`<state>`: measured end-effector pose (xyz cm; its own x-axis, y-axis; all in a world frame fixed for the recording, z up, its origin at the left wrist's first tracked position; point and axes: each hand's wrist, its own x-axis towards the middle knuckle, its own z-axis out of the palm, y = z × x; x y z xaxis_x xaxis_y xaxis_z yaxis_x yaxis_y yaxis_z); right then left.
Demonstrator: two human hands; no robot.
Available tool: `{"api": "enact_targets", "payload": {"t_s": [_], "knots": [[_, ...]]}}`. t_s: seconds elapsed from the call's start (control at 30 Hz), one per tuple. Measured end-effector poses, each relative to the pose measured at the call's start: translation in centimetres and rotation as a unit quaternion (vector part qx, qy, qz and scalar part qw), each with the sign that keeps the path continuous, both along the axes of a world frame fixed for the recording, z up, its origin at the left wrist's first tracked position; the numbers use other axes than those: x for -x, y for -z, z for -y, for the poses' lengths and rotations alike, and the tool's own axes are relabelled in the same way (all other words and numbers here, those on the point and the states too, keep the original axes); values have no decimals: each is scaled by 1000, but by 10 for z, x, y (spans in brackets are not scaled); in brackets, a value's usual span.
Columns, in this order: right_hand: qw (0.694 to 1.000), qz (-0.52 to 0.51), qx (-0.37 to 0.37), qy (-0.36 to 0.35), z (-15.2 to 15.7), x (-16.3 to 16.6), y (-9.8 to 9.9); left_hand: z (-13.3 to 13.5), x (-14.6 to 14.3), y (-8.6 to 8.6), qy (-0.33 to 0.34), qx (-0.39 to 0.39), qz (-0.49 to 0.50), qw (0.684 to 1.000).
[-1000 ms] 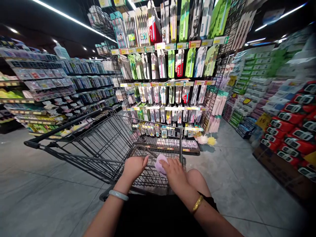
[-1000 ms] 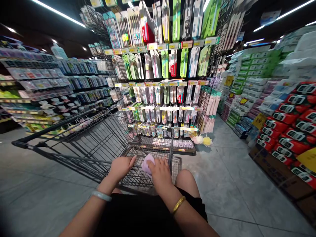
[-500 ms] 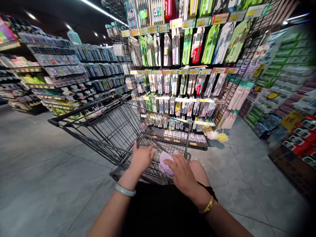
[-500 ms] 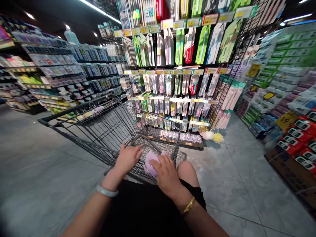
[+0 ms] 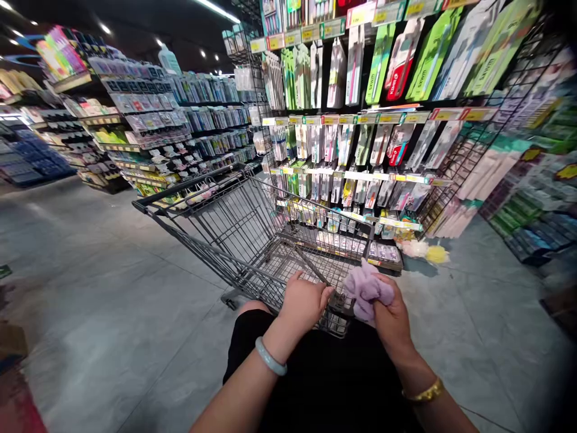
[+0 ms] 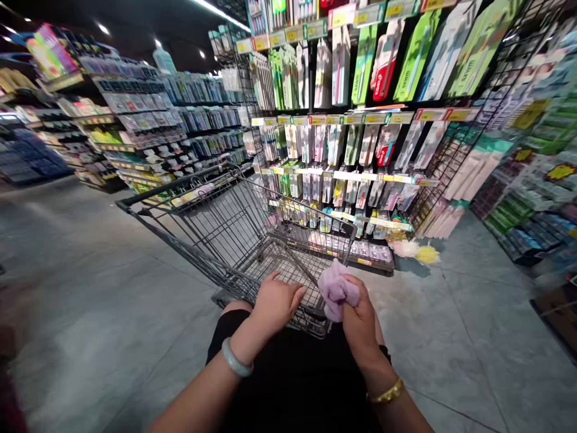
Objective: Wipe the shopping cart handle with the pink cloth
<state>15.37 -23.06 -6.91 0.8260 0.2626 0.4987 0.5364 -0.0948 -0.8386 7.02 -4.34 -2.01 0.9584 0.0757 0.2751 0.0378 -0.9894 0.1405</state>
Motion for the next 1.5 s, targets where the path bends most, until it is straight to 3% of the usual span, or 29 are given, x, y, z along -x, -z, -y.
{"api": "enact_targets", "payload": {"t_s": [0.07,0.17,0.23,0.37,0.57,0.77,0.97,1.2,1.37,1.5], "knots": [[993,66,47,-85,4,6,0,-1,5,3,-14,-13,27,999],[947,178,169,-207,11,1,-1,-4,14,6,-27,-28,55,998],[948,181,188,-183,12,-12,0,-7,18,6,-26,-34,60,997],[976,143,154,-51,4,-31,0,-10,25,4,-25,-36,60,997],[926,241,235,-172,-2,0,-6,-17,34,5,-31,-25,61,997],[943,230,221,-90,0,-19,-8,-20,41,5,-25,-9,51,998],[903,248,261,-233,-1,23,-24,-22,45,1,-37,0,36,999],[954,191,196,-120,0,-12,-14,-3,47,-13,-42,45,29,998],[923,253,219,-189,-5,24,-17,24,36,-5,-15,29,35,999],[922,258,249,-148,1,23,-20,29,29,9,-23,-60,18,998]]}}
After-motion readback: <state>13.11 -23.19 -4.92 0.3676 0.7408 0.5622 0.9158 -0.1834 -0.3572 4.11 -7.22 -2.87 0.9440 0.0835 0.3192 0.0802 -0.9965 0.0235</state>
